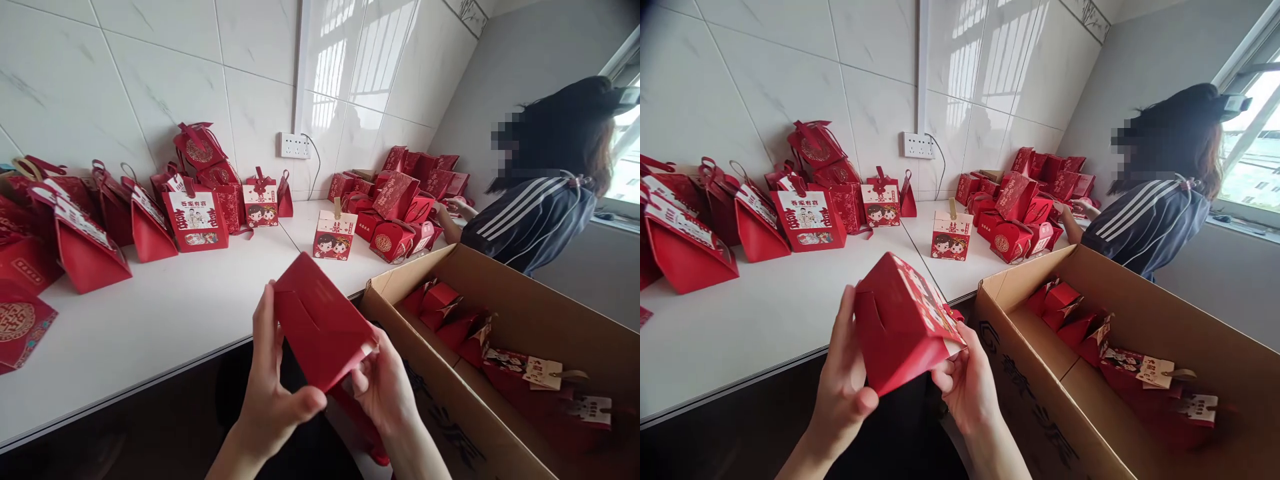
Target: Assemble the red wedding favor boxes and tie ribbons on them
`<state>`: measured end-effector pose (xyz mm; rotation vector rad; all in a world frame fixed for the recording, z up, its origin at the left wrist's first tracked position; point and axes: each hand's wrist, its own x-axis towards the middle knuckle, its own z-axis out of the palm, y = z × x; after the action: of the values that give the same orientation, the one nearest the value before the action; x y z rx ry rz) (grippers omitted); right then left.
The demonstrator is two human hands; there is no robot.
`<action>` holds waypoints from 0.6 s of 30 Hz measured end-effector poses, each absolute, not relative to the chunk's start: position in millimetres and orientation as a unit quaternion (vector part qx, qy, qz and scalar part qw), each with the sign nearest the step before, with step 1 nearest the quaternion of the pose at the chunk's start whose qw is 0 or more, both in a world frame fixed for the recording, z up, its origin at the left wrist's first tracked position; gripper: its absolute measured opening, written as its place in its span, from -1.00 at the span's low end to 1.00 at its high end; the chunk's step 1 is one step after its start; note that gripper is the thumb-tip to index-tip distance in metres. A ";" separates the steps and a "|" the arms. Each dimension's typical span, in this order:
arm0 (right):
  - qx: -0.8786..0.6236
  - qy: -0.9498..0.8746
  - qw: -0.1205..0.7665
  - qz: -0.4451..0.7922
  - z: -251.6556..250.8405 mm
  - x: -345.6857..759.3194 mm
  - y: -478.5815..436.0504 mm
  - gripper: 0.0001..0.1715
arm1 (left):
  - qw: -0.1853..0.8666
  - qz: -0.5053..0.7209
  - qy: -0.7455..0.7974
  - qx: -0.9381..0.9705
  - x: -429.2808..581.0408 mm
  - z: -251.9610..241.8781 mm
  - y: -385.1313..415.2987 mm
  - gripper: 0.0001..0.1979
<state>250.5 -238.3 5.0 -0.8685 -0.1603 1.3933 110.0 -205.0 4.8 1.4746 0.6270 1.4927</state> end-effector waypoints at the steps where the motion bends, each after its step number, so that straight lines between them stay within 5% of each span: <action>1: -0.402 -0.046 0.669 0.624 11.5 251.3 -241.7 -0.68 | 0.505 0.599 0.252 0.567 111.0 7.9 -202.1 -0.01; 8: -0.485 -0.145 0.694 0.511 40.0 265.6 -247.3 -0.59 | 0.692 0.533 0.282 0.398 133.5 15.9 -197.3 -0.28; 14: -0.493 -0.192 0.737 0.421 36.0 287.7 -240.3 -0.70 | 0.662 0.537 0.253 0.458 141.0 8.3 -204.9 -0.27; 18: -0.485 -0.222 0.732 0.424 33.9 315.3 -236.5 -0.78 | 0.616 0.545 0.227 0.522 139.6 11.6 -204.7 -0.48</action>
<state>315.3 -236.5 33.9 -1.0675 -0.4874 0.9326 139.6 -204.7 11.6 1.2025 0.5229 1.2556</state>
